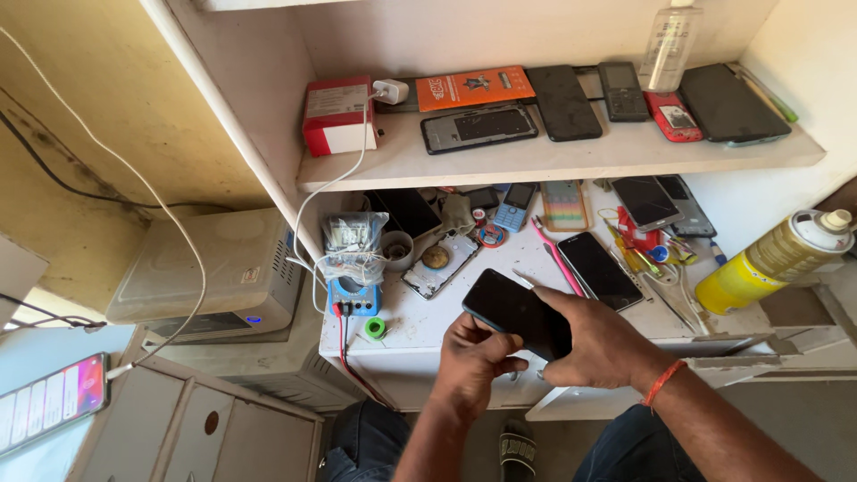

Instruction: The person works at a cluttered repair bench, holding a smartphone and using a small metal tool to pry along the edge of the device, working around its frame and back cover. They reposition the phone repeatedly and continue prying and manipulating its edges throughout the clip.

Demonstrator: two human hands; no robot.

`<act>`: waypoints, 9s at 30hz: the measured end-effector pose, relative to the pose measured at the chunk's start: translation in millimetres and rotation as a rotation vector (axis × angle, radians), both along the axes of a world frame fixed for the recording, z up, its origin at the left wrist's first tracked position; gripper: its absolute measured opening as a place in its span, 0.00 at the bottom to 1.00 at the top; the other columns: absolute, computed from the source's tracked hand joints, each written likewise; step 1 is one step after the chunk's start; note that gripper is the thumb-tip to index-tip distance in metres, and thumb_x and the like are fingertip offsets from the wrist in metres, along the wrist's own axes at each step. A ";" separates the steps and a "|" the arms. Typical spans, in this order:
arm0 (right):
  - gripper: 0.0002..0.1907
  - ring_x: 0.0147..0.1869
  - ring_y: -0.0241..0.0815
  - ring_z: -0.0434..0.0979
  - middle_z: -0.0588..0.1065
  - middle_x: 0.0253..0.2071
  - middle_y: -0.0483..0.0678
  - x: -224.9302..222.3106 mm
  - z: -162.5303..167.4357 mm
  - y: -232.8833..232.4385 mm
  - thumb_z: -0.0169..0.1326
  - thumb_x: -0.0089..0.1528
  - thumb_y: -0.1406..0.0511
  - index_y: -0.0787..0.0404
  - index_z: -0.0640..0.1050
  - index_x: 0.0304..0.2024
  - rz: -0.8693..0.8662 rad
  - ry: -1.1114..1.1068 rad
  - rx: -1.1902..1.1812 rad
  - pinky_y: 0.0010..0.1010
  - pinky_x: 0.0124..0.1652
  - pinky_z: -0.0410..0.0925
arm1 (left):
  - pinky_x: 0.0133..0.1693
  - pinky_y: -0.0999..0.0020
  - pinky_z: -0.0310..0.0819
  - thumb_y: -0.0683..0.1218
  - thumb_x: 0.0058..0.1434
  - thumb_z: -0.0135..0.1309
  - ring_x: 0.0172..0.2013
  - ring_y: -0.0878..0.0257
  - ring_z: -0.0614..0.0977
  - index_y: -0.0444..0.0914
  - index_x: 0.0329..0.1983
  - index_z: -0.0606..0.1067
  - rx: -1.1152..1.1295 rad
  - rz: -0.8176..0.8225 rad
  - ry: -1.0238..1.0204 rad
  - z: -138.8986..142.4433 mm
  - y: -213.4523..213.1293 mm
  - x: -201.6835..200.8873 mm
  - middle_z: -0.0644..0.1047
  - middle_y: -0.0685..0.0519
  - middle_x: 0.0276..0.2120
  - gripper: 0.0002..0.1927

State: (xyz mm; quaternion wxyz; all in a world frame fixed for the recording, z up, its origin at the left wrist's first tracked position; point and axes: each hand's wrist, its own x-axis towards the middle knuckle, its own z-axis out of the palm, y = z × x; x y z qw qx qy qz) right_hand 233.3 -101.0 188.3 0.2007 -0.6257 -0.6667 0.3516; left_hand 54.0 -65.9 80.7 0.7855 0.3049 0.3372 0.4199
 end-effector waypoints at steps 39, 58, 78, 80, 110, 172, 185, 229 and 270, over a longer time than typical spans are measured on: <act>0.19 0.55 0.45 0.84 0.81 0.46 0.47 -32.4 -28.4 -35.6 0.70 0.52 0.70 0.58 0.71 0.37 0.066 0.111 0.963 0.32 0.49 0.79 | 0.50 0.43 0.73 0.53 0.54 0.50 0.43 0.38 0.79 0.41 0.35 0.71 -0.621 0.419 -0.646 6.5 5.9 12.6 0.78 0.37 0.41 0.12; 0.23 0.47 0.48 0.80 0.76 0.43 0.46 -35.9 -14.5 -42.1 0.71 0.45 0.71 0.59 0.73 0.37 0.081 -0.038 1.050 0.38 0.46 0.74 | 0.46 0.43 0.75 0.51 0.57 0.48 0.40 0.41 0.81 0.42 0.36 0.68 -0.560 0.466 -0.551 10.5 -2.5 9.9 0.79 0.42 0.38 0.09; 0.19 0.37 0.48 0.75 0.72 0.33 0.47 -33.6 -25.5 -45.4 0.71 0.43 0.70 0.60 0.73 0.30 -0.110 -0.121 0.975 0.38 0.37 0.70 | 0.46 0.47 0.76 0.50 0.64 0.40 0.38 0.44 0.80 0.38 0.44 0.62 -0.568 0.597 -0.357 2.6 -7.3 13.2 0.74 0.43 0.37 0.12; 0.19 0.38 0.47 0.75 0.72 0.33 0.47 -35.5 -25.3 -45.1 0.72 0.45 0.67 0.60 0.73 0.30 -0.115 -0.092 0.969 0.37 0.37 0.70 | 0.46 0.49 0.76 0.48 0.64 0.40 0.38 0.43 0.80 0.38 0.42 0.60 -0.605 0.607 -0.353 -3.1 -8.2 13.4 0.73 0.43 0.37 0.09; 0.13 0.43 0.47 0.81 0.79 0.41 0.50 21.5 -134.8 -24.9 0.62 0.57 0.67 0.59 0.81 0.45 -0.482 -0.065 0.541 0.35 0.43 0.74 | 0.56 0.42 0.75 0.54 0.72 0.32 0.49 0.40 0.80 0.31 0.57 0.65 -0.653 0.680 -0.502 -68.6 26.9 -24.4 0.76 0.36 0.51 0.24; 0.11 0.43 0.40 0.85 0.82 0.38 0.57 -48.7 -148.9 -12.6 0.57 0.62 0.72 0.72 0.76 0.47 -0.696 0.907 0.300 0.31 0.44 0.79 | 0.16 0.71 0.57 0.76 0.52 0.56 0.16 0.67 0.70 0.39 0.35 0.74 -0.311 0.133 0.262 -56.1 54.0 24.9 0.74 0.55 0.21 0.36; 0.07 0.45 0.38 0.84 0.81 0.43 0.54 -50.6 -160.9 -15.0 0.56 0.60 0.77 0.70 0.77 0.42 -0.588 0.700 0.523 0.25 0.44 0.78 | 0.19 0.70 0.57 0.76 0.48 0.59 0.20 0.67 0.71 0.39 0.40 0.75 -0.388 0.187 0.315 -60.1 54.5 31.3 0.75 0.56 0.25 0.38; 0.10 0.40 0.52 0.83 0.80 0.39 0.54 -47.2 -130.0 -15.3 0.61 0.53 0.74 0.64 0.77 0.37 -0.446 -0.048 0.849 0.34 0.38 0.75 | 0.36 0.68 0.77 0.65 0.52 0.66 0.31 0.65 0.80 0.31 0.42 0.79 -0.201 0.541 0.344 -71.9 42.7 57.5 0.82 0.51 0.32 0.33; 0.05 0.25 0.43 0.78 0.77 0.26 0.49 -41.1 -140.2 1.4 0.61 0.54 0.71 0.62 0.76 0.30 -0.580 0.026 0.686 0.32 0.29 0.71 | 0.35 0.59 0.76 0.73 0.49 0.61 0.29 0.56 0.79 0.27 0.35 0.77 -0.241 0.593 0.729 -82.3 50.4 65.9 0.81 0.43 0.28 0.42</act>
